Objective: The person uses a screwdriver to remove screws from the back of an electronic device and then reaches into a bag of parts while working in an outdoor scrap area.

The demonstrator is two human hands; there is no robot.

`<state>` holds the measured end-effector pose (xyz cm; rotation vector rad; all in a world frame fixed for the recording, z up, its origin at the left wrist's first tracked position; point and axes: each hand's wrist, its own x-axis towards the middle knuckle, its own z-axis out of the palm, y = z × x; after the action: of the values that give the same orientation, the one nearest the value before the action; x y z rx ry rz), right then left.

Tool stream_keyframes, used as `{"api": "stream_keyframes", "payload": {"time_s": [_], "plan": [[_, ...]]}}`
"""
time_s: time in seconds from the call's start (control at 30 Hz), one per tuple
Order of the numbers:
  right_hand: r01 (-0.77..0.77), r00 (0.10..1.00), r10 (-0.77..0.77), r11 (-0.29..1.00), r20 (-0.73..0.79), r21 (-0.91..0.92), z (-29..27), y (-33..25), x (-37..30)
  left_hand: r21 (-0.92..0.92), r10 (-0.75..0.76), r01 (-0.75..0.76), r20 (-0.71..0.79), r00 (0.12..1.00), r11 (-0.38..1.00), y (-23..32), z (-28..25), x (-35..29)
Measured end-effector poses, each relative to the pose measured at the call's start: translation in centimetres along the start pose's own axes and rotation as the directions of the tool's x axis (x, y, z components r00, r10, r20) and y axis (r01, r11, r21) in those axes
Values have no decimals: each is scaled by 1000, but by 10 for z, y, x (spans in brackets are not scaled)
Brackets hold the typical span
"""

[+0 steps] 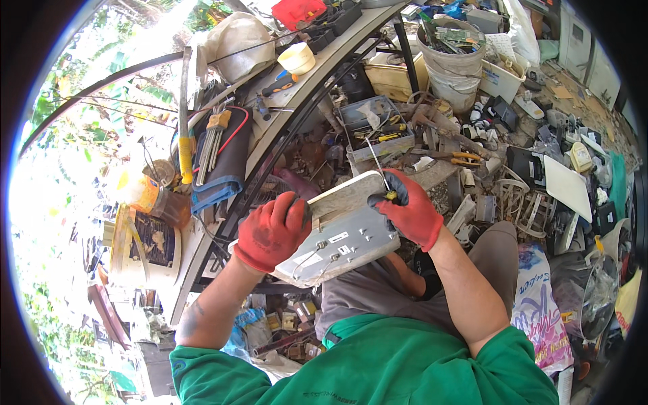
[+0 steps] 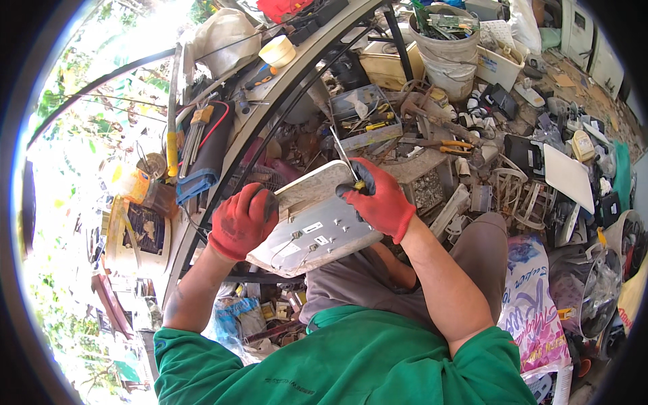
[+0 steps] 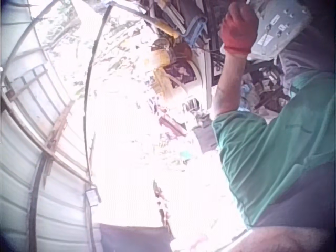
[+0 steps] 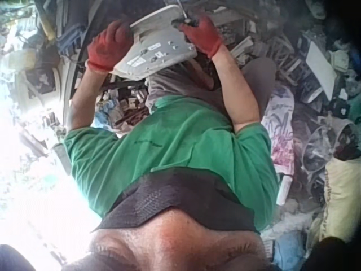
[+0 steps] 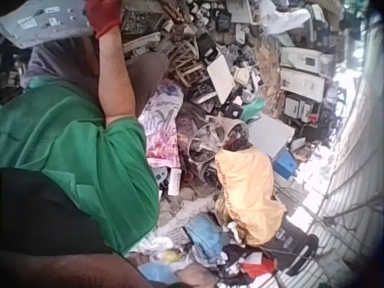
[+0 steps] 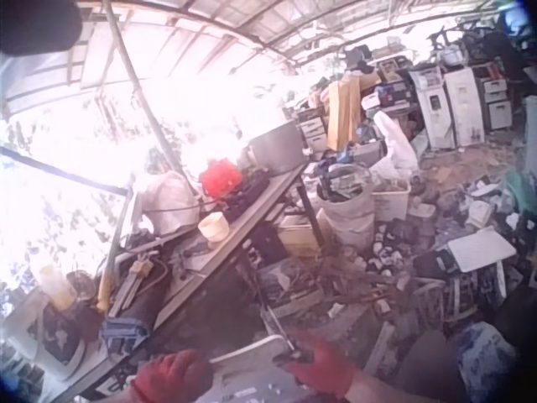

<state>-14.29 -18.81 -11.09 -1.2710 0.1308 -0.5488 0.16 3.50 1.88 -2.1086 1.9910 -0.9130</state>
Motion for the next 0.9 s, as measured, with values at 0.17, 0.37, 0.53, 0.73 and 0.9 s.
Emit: {"api": "stream_keyframes", "payload": {"time_s": [0.17,0.37,0.53,0.73,0.9], "plan": [[24,1000,-24,999,-4,-29,-2,2,-2,11,6,-6,-60,998,1000,-2,2,-3],[96,995,-97,994,-24,-48,1,4,1,-140,-107,96,-77,991,986,0,4,-1],[-1,1000,0,999,-16,-48,1,-1,-2,-165,-11,-7,-106,994,986,1,0,-3],[25,1000,-26,998,-10,-65,0,-4,-3,-54,-63,60,-53,997,997,2,1,-6],[-36,999,37,997,3,-73,-1,-9,-3,-100,-167,162,-52,985,982,3,12,-7]]}}
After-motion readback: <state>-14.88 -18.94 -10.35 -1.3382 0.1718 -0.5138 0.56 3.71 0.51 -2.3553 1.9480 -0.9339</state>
